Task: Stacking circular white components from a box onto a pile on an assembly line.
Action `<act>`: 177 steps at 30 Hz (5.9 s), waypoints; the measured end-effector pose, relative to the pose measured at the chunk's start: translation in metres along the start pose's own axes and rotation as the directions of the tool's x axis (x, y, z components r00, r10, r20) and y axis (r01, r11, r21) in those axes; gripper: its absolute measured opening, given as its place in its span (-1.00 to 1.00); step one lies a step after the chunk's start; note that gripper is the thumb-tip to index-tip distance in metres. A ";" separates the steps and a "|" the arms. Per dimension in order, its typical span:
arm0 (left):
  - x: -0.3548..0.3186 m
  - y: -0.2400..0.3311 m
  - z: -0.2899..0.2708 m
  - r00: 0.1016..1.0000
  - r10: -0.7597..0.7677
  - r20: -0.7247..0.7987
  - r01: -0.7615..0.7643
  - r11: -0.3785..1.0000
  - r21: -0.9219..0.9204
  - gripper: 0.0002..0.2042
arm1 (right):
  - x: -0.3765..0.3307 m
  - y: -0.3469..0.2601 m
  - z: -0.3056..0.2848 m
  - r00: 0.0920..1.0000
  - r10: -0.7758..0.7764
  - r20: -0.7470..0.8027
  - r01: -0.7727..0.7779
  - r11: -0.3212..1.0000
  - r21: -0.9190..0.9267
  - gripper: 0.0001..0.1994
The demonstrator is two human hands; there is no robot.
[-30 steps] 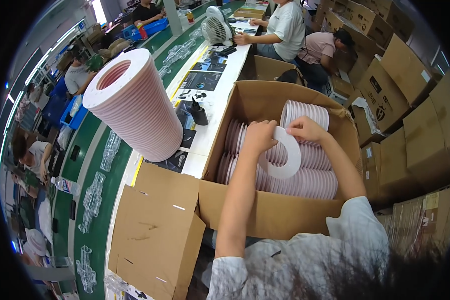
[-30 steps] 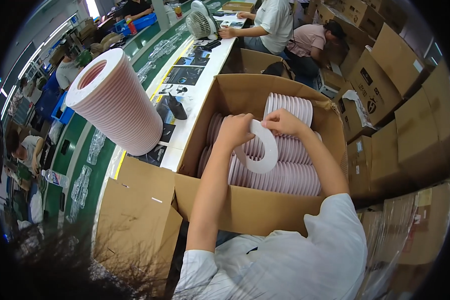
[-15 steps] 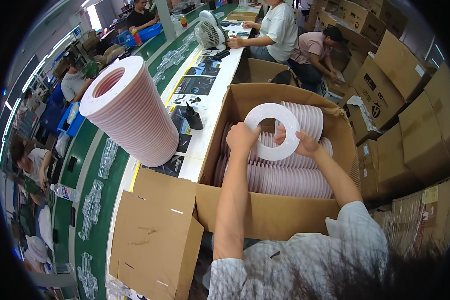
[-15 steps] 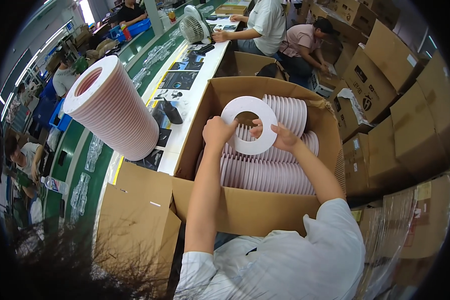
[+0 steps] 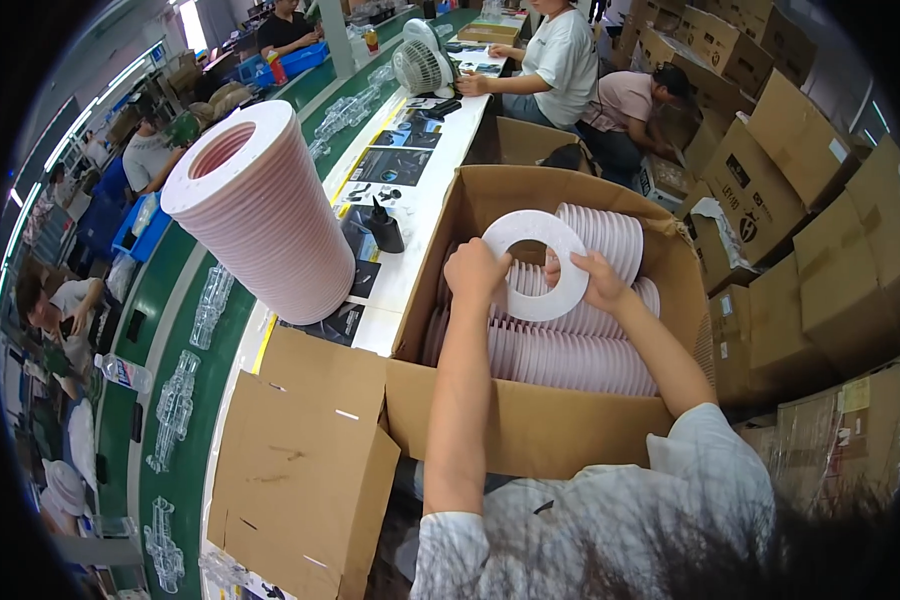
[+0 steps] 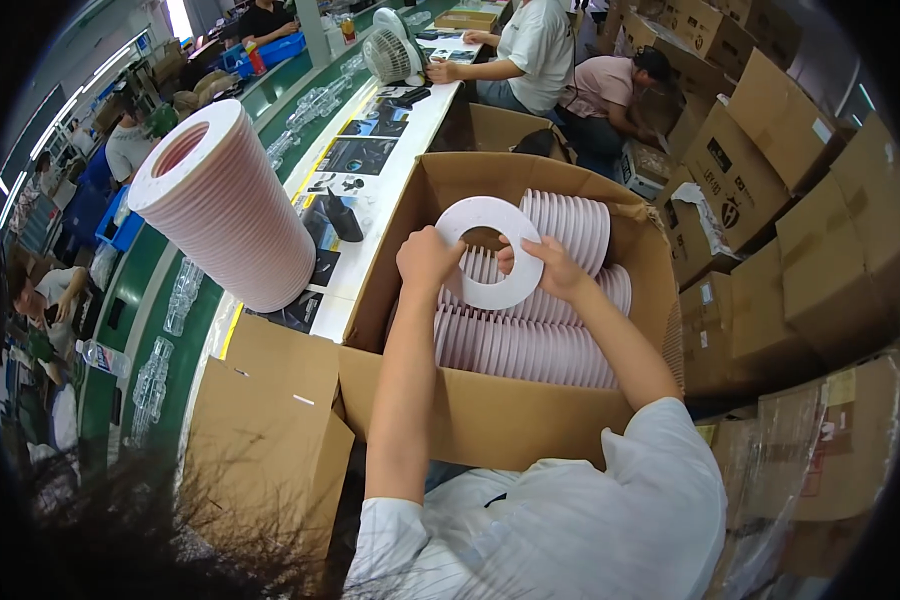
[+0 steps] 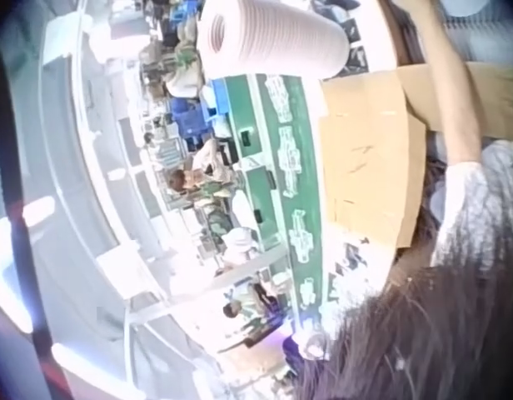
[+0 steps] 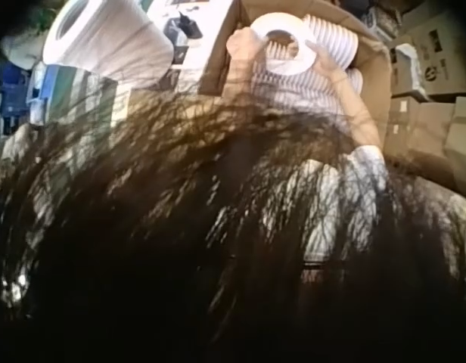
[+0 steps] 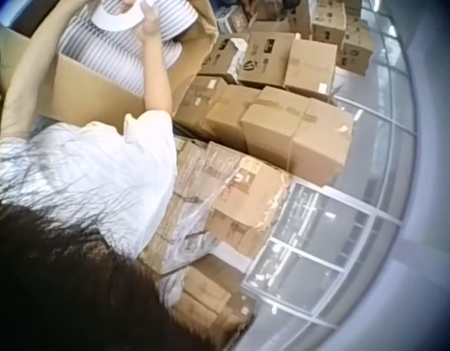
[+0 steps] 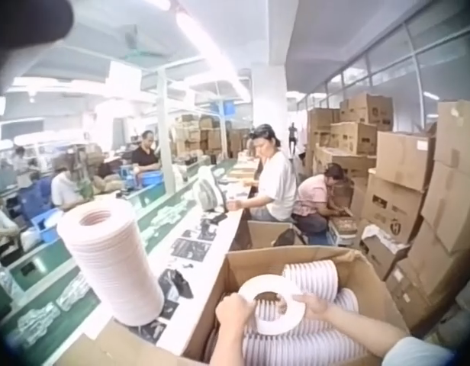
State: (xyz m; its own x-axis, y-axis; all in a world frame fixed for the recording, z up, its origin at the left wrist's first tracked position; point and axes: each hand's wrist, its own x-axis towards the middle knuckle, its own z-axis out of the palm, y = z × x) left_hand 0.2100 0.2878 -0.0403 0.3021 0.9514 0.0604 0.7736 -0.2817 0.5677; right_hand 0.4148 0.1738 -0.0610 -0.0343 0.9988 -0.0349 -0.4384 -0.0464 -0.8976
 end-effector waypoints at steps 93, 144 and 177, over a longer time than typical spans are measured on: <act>-0.012 0.001 -0.004 0.902 0.153 -0.403 -0.288 0.910 -0.298 -0.40 | 0.203 -0.241 0.147 0.732 -0.578 0.360 0.183 -0.342 -0.921 -0.49; 0.026 -0.042 0.073 0.867 0.324 -0.378 -0.471 0.779 -0.414 -0.67 | 0.285 -0.170 0.466 0.899 0.290 0.327 0.427 -0.424 -0.798 -0.18; 0.035 -0.175 -0.319 0.761 -0.123 -0.636 -0.584 0.297 -0.756 -0.26 | 0.292 -0.031 0.364 0.855 -0.517 0.044 0.511 0.824 -0.245 -0.26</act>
State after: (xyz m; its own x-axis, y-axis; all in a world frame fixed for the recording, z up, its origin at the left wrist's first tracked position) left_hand -0.0927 0.4099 0.1247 -0.2200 0.8385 0.4985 -0.3675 -0.5446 0.7539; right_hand 0.0915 0.4611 0.1162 0.1584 0.8769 0.4538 -0.1586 0.4762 -0.8649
